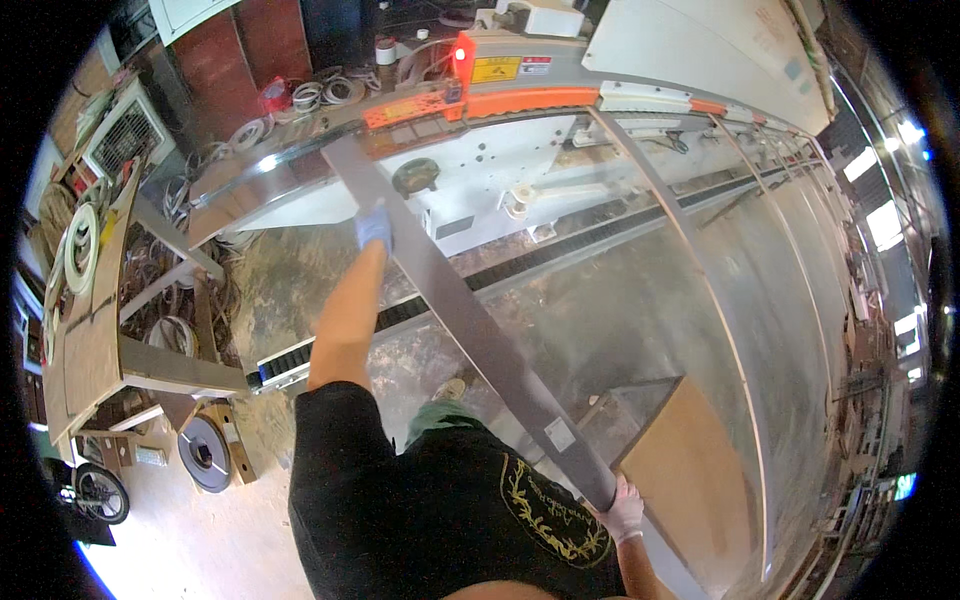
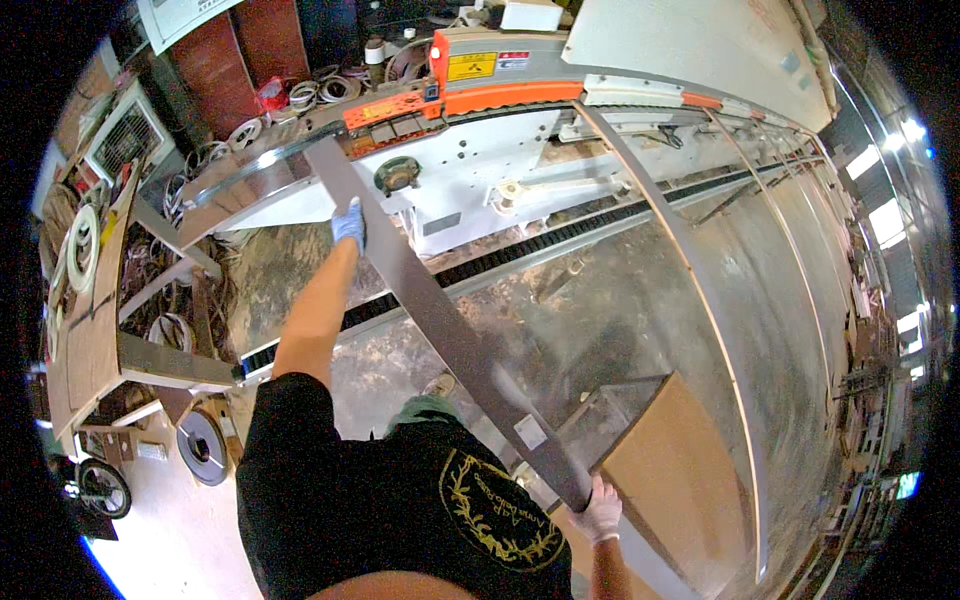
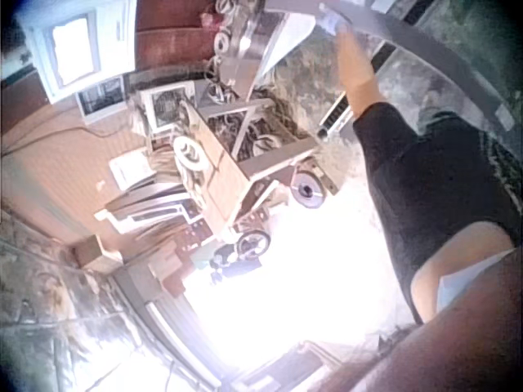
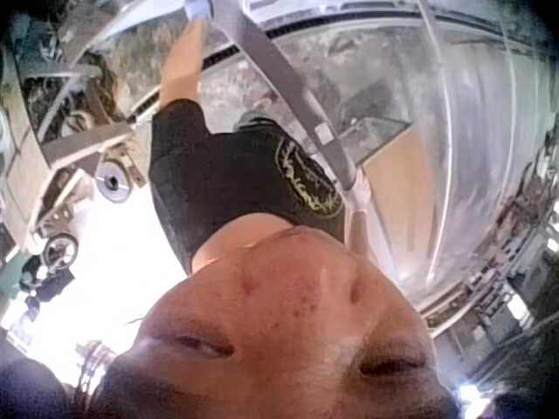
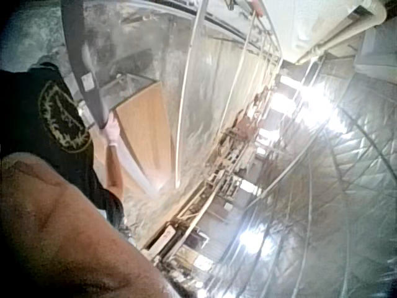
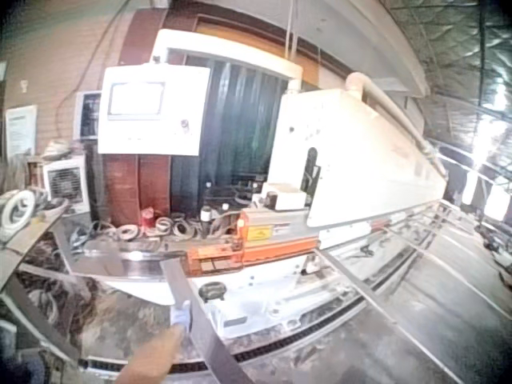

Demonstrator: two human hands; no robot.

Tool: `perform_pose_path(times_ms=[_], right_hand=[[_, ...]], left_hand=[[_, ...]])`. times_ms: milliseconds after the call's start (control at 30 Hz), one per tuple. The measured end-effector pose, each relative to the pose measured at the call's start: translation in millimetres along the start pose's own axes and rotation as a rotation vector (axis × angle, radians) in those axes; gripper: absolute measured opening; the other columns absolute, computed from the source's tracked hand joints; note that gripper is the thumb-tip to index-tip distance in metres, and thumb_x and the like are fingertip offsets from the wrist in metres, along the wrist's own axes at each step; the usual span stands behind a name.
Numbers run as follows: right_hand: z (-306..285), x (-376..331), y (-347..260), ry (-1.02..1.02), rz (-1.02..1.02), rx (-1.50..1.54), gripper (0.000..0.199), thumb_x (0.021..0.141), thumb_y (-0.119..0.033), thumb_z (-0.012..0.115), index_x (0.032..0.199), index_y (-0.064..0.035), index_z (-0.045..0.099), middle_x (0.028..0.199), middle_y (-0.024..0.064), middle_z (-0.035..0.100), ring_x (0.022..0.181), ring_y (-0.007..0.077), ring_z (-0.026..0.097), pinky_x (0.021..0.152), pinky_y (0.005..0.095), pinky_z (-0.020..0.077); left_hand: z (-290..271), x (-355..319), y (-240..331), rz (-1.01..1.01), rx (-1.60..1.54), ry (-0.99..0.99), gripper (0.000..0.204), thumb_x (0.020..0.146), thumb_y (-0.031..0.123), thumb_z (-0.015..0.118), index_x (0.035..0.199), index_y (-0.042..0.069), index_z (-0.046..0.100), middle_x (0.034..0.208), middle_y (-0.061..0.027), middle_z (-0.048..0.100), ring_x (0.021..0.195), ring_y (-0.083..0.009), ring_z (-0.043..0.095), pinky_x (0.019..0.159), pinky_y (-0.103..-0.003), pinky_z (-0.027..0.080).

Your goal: The person feeds long grey strips into a machine, then moves a large brown board to a table. They place the strips on the board, measure them with a tape measure, and stack them on the floor.

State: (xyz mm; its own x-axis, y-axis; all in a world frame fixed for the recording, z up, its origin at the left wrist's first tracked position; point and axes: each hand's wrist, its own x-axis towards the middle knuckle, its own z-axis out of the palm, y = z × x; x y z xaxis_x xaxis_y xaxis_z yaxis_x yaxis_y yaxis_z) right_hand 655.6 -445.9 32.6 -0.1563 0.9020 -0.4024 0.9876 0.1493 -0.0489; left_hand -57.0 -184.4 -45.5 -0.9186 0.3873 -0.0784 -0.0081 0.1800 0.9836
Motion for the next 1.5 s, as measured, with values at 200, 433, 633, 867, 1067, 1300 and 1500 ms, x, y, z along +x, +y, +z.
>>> perform_pose_path(times_ms=[200, 433, 633, 867, 1067, 1300, 1500], right_hand=[[-8.3, -31.1, -2.9, -0.072, 0.158, -0.015, 0.106, 0.048, -0.039, 0.084, 0.133, -0.0067, 0.031, 0.116, 0.0187, 0.048, 0.109, 0.0349, 0.047, 0.091, 0.047, 0.0402], [-9.6, -18.1, -43.7, -0.032, 0.211, 0.091, 0.102, 0.05, -0.038, 0.08, 0.133, -0.0067, 0.03, 0.111, 0.0202, 0.05, 0.105, 0.037, 0.049, 0.09, 0.0496, 0.04], [-18.6, 0.9, -54.0, -0.012, 0.178, 0.068, 0.103, 0.048, -0.038, 0.081, 0.132, -0.0075, 0.031, 0.109, 0.0182, 0.05, 0.103, 0.0361, 0.05, 0.09, 0.0488, 0.0402], [-27.3, 22.5, -49.9, -0.05, 0.194, 0.059, 0.099, 0.048, -0.038, 0.081, 0.128, -0.0061, 0.033, 0.109, 0.0168, 0.051, 0.104, 0.0345, 0.049, 0.088, 0.0485, 0.0422], [-23.8, 32.0, -31.3, -0.124, 0.217, 0.031, 0.102, 0.046, -0.042, 0.081, 0.13, -0.0079, 0.033, 0.114, 0.0162, 0.049, 0.11, 0.0341, 0.046, 0.094, 0.0471, 0.0383], [-102.1, 53.8, -96.3, -0.143, 0.288, 0.191, 0.093, 0.05, -0.015, 0.081, 0.134, -0.0108, 0.039, 0.122, 0.0169, 0.055, 0.112, 0.0339, 0.053, 0.092, 0.0413, 0.0456], [-109.7, 55.8, -92.6, -0.114, 0.275, 0.238, 0.091, 0.051, -0.015, 0.081, 0.133, -0.0116, 0.042, 0.118, 0.0165, 0.057, 0.111, 0.0324, 0.054, 0.09, 0.0408, 0.0467]], left_hand=[[63.4, -18.2, 12.5, 0.088, 0.125, -0.133, 0.053, 0.084, 0.04, 0.057, 0.114, -0.003, 0.056, 0.109, -0.0241, 0.06, 0.103, -0.0384, 0.057, 0.086, -0.044, 0.044], [114.6, -7.5, 47.4, 0.031, 0.164, -0.076, 0.066, 0.081, 0.045, 0.061, 0.124, -0.004, 0.047, 0.12, -0.0243, 0.054, 0.112, -0.0384, 0.052, 0.095, -0.042, 0.04], [149.8, 32.3, 51.6, -0.083, 0.325, -0.212, 0.081, 0.08, 0.054, 0.057, 0.131, -0.006, 0.036, 0.129, -0.0277, 0.046, 0.122, -0.0389, 0.044, 0.101, -0.042, 0.036], [157.7, 28.7, 59.6, -0.04, 0.273, -0.199, 0.071, 0.084, 0.05, 0.053, 0.122, -0.008, 0.044, 0.121, -0.0283, 0.052, 0.115, -0.041, 0.049, 0.096, -0.042, 0.039], [163.3, 28.6, 56.4, 0.023, 0.356, -0.115, 0.071, 0.083, 0.052, 0.054, 0.124, -0.006, 0.044, 0.121, -0.0306, 0.05, 0.115, -0.0428, 0.048, 0.097, -0.042, 0.038], [172.8, 40.9, 46.8, -0.106, 0.26, -0.171, 0.071, 0.082, 0.05, 0.057, 0.125, -0.004, 0.043, 0.125, -0.0267, 0.05, 0.118, -0.0381, 0.048, 0.098, -0.041, 0.038], [172.0, 10.9, 83.6, -0.088, 0.244, -0.233, 0.078, 0.083, 0.049, 0.057, 0.132, -0.008, 0.034, 0.127, -0.0273, 0.048, 0.119, -0.0377, 0.047, 0.099, -0.039, 0.038]])
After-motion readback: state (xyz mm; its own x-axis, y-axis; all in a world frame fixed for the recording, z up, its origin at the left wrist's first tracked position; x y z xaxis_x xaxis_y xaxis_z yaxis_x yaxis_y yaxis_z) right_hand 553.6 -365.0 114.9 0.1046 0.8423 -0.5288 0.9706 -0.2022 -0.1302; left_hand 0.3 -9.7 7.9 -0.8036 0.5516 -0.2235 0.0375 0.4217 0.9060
